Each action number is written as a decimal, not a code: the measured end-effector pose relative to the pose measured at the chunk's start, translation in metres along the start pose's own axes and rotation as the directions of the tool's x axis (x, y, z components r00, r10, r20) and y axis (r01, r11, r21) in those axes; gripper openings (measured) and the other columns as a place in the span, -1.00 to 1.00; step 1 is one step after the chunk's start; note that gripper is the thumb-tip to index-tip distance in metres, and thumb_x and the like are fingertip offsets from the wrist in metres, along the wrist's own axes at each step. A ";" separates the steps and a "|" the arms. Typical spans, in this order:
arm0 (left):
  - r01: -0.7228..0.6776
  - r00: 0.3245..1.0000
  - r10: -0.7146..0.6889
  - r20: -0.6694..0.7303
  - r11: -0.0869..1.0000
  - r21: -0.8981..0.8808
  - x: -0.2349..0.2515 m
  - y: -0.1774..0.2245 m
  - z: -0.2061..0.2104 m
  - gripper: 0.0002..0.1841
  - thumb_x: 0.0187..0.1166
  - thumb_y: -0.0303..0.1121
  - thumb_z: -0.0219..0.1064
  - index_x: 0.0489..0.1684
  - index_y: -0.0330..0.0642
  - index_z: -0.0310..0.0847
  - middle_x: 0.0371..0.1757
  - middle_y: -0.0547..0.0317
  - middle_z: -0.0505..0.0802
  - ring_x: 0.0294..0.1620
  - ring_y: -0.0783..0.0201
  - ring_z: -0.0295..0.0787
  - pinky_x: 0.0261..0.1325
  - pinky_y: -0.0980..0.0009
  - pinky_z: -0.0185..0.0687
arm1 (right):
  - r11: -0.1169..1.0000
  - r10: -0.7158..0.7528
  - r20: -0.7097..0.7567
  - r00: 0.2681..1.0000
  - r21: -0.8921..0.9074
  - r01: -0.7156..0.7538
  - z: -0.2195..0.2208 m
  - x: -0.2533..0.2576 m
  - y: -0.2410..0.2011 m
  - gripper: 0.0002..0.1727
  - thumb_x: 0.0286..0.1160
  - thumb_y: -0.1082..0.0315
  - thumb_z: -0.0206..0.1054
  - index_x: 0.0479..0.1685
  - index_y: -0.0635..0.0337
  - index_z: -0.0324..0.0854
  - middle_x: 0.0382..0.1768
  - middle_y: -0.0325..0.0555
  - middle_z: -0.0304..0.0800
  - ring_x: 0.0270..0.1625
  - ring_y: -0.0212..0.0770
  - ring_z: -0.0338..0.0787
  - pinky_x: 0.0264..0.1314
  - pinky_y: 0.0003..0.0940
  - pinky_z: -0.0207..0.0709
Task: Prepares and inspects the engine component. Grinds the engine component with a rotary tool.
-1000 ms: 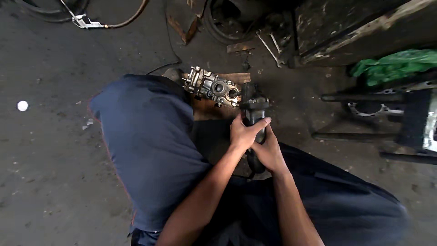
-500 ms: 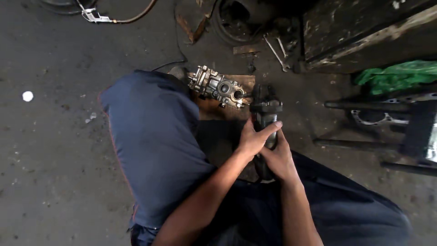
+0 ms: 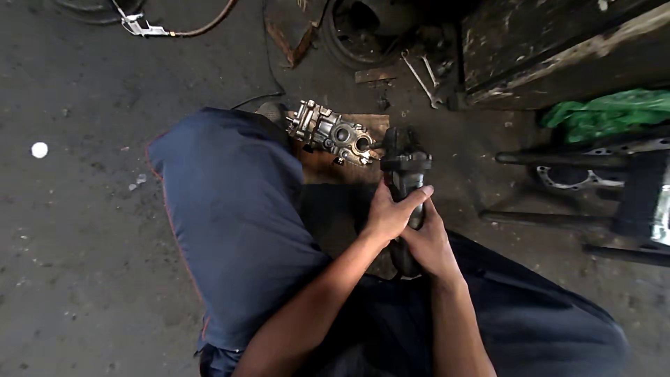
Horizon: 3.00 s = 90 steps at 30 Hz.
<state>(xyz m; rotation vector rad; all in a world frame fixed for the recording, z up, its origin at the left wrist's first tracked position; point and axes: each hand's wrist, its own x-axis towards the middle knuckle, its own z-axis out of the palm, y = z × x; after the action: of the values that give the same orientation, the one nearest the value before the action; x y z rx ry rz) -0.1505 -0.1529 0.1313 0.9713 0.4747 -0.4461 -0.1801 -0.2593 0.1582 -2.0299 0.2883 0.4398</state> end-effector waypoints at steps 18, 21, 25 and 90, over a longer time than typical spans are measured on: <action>0.024 1.000 -0.024 0.010 1.000 0.003 0.018 -0.013 -0.017 -0.32 0.47 -0.17 0.60 0.53 -0.26 0.45 0.21 -0.06 0.84 0.24 0.21 0.82 0.41 0.19 0.74 | 0.995 -0.031 -0.105 0.994 -0.097 0.021 0.022 0.009 0.017 0.09 0.02 -0.01 0.69 0.68 0.26 0.28 0.25 -0.11 0.77 0.20 -0.50 0.78 0.28 -0.52 0.70; 0.010 1.000 -0.011 0.028 0.999 0.038 0.017 -0.011 -0.016 -0.29 0.43 -0.16 0.62 0.53 -0.26 0.45 0.23 -0.07 0.83 0.26 0.22 0.80 0.43 0.19 0.72 | 0.996 -0.060 -0.126 0.990 -0.070 0.051 0.023 0.006 0.017 0.05 0.02 0.07 0.68 0.65 0.29 0.30 0.23 -0.14 0.78 0.18 -0.54 0.77 0.27 -0.58 0.68; -0.009 0.999 0.007 0.044 0.999 0.047 0.014 -0.011 -0.013 -0.29 0.40 -0.18 0.65 0.51 -0.27 0.45 0.21 -0.06 0.84 0.24 0.23 0.81 0.41 0.21 0.73 | 0.995 -0.091 -0.133 0.987 -0.058 0.084 0.020 0.003 0.019 0.02 0.03 0.08 0.67 0.62 0.31 0.31 0.20 -0.15 0.77 0.17 -0.56 0.77 0.25 -0.61 0.67; 0.084 0.984 -0.121 -0.128 0.961 -0.264 0.002 -0.049 -0.021 -0.51 0.47 -0.42 0.53 0.37 -0.25 0.53 0.05 -0.13 0.83 0.05 0.10 0.81 0.21 0.12 0.75 | 0.733 0.016 0.025 1.000 -0.680 0.006 0.017 0.005 0.028 -0.01 0.21 0.00 0.60 0.82 -0.30 0.25 0.36 0.02 0.77 0.14 0.20 0.85 0.10 0.28 0.65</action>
<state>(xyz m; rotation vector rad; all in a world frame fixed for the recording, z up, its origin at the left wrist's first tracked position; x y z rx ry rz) -0.1802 -0.1590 0.0874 0.7310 0.6980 -0.3978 -0.1895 -0.2581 0.1263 -2.7443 0.1128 0.6471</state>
